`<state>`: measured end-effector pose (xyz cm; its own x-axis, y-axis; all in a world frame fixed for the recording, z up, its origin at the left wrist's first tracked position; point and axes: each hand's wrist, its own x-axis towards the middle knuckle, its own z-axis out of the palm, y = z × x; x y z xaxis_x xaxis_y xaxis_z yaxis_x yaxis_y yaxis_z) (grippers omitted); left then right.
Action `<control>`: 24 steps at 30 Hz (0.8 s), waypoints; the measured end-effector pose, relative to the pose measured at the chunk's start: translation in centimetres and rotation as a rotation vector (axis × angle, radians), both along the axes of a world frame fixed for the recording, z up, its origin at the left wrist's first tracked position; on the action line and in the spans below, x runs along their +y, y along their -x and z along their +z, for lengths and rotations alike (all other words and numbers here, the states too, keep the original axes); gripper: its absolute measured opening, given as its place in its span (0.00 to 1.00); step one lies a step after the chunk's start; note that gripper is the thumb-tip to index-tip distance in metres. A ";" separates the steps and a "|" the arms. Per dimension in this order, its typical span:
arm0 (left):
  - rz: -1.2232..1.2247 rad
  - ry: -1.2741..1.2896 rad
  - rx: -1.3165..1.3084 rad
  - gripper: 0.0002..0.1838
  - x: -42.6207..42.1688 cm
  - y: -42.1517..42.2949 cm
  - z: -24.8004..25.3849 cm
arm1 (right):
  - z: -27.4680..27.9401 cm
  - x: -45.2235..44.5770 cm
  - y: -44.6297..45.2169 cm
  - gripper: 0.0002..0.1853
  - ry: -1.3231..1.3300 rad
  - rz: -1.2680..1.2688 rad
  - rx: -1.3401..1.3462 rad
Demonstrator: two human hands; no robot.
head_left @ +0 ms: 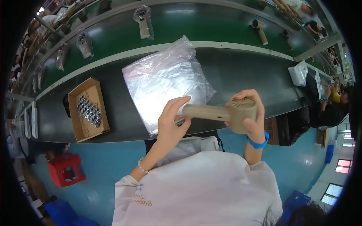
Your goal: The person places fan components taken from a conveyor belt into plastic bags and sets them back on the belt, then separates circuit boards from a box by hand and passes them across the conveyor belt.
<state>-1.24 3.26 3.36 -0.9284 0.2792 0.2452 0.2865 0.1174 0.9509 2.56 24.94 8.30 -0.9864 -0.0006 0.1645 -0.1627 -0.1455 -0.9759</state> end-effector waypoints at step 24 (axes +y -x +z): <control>-0.438 0.069 0.318 0.33 -0.5 0.4 2.2 | -0.1 -1.8 1.4 0.32 -0.509 0.157 0.055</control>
